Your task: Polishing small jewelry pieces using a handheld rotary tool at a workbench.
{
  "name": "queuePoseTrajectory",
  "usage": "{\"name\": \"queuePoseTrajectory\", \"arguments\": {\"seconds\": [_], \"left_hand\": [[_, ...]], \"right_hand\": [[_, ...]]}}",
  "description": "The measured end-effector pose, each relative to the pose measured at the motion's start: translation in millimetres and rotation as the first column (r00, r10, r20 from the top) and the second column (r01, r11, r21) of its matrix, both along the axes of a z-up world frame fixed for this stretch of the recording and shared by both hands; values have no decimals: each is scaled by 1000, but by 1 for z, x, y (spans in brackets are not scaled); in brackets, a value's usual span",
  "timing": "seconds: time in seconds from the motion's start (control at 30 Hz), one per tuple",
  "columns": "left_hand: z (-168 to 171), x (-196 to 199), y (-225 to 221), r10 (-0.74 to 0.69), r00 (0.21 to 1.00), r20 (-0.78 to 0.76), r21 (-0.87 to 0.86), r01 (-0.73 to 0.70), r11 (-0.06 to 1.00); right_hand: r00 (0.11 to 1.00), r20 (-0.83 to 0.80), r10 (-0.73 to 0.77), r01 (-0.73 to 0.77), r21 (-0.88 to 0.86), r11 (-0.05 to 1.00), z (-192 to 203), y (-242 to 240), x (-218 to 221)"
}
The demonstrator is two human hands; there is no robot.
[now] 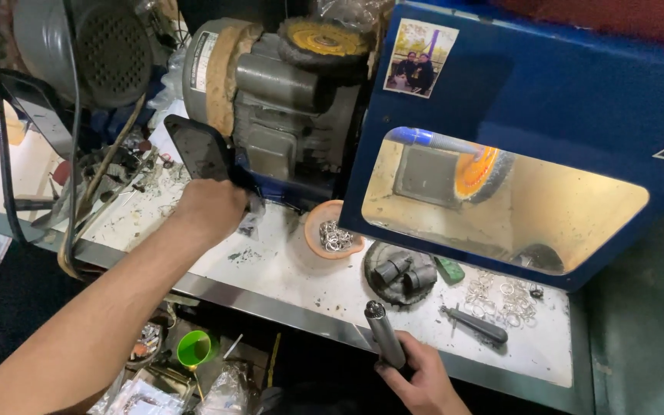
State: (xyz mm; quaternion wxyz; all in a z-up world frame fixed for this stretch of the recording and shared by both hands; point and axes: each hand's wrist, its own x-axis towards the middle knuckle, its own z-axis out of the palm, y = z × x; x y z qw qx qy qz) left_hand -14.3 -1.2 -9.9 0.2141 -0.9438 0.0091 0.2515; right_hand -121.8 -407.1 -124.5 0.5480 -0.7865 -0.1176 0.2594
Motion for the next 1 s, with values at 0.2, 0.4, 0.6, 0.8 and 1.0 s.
{"name": "queuePoseTrajectory", "arguments": {"seconds": [0.2,0.4,0.6,0.8,1.0], "left_hand": [[4,-2,-10,112,993,-38,-49,-113,992],[4,0,-13,140,990,-5,-145,-139,980],[6,1,-7,215,976,33,-209,-203,957],[69,-1,-15,502,864,-44,-521,-449,726],[72,1,0,550,834,31,-659,-397,639]], "right_hand": [[1000,28,12,-12,16,1000,2,0,-2],[999,-37,-7,7,15,1000,0,-1,-2],[998,51,43,-44,4,999,8,-1,-1],[999,-3,33,-33,-16,999,5,-1,0],[999,19,38,-37,-17,999,4,-1,1]]}}
